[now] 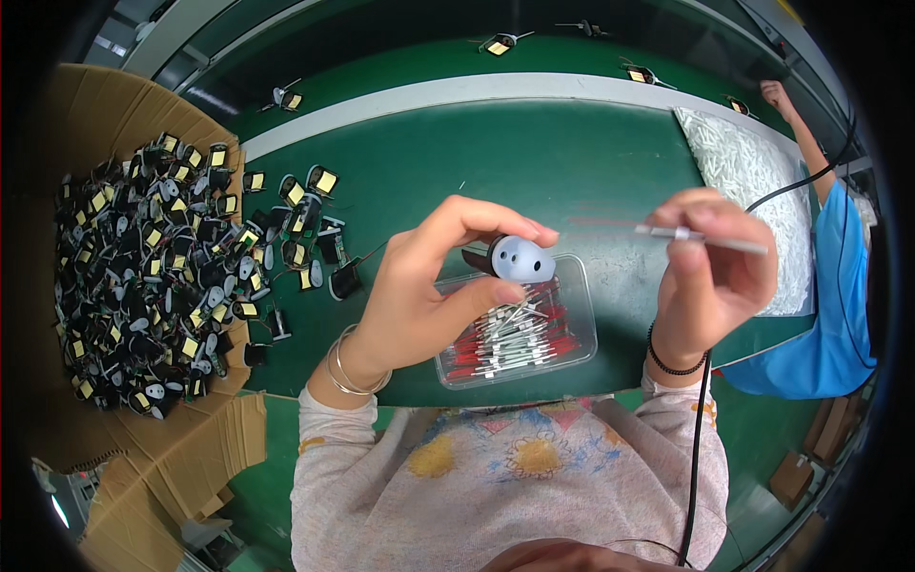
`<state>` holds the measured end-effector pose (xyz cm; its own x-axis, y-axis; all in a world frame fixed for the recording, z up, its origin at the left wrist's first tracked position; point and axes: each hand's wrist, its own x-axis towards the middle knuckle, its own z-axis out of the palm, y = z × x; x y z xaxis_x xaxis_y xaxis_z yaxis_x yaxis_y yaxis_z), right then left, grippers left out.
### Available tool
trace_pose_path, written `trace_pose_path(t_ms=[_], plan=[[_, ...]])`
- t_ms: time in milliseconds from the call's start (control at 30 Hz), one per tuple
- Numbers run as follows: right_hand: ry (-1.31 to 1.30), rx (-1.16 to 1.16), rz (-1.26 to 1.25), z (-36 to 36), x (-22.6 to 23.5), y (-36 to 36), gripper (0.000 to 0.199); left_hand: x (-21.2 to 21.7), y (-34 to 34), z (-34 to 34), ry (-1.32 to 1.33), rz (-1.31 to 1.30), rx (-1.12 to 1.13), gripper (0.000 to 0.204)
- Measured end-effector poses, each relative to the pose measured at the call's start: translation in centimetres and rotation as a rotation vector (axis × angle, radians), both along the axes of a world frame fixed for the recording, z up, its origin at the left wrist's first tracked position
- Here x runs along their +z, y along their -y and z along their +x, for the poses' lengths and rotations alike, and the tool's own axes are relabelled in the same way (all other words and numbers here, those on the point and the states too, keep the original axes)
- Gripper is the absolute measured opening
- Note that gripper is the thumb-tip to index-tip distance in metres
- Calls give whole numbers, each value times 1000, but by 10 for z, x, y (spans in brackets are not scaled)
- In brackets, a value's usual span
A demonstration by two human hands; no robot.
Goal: The person assembles electrical components by hand and using a small metal tool, picking up metal pins from a container and inserting them into holes in a grey plastic base.
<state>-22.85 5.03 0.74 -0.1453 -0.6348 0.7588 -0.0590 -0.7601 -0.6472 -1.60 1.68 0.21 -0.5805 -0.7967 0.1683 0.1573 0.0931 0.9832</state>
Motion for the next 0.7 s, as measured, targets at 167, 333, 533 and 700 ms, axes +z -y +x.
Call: trace_pose_path(t_ms=[167,333,533,700], plan=[[-211,-69,15,9,8,-11,17,-8,7,1,52,-485,61,37],[-239,-1,42,9,11,-12,17,-12,6,2,78,-607,64,38],[-280,-26,26,7,13,-12,17,-11,5,-1,64,-650,94,37],[-406,-61,-36,9,21,-17,19,-11,4,-2,60,-643,147,40]])
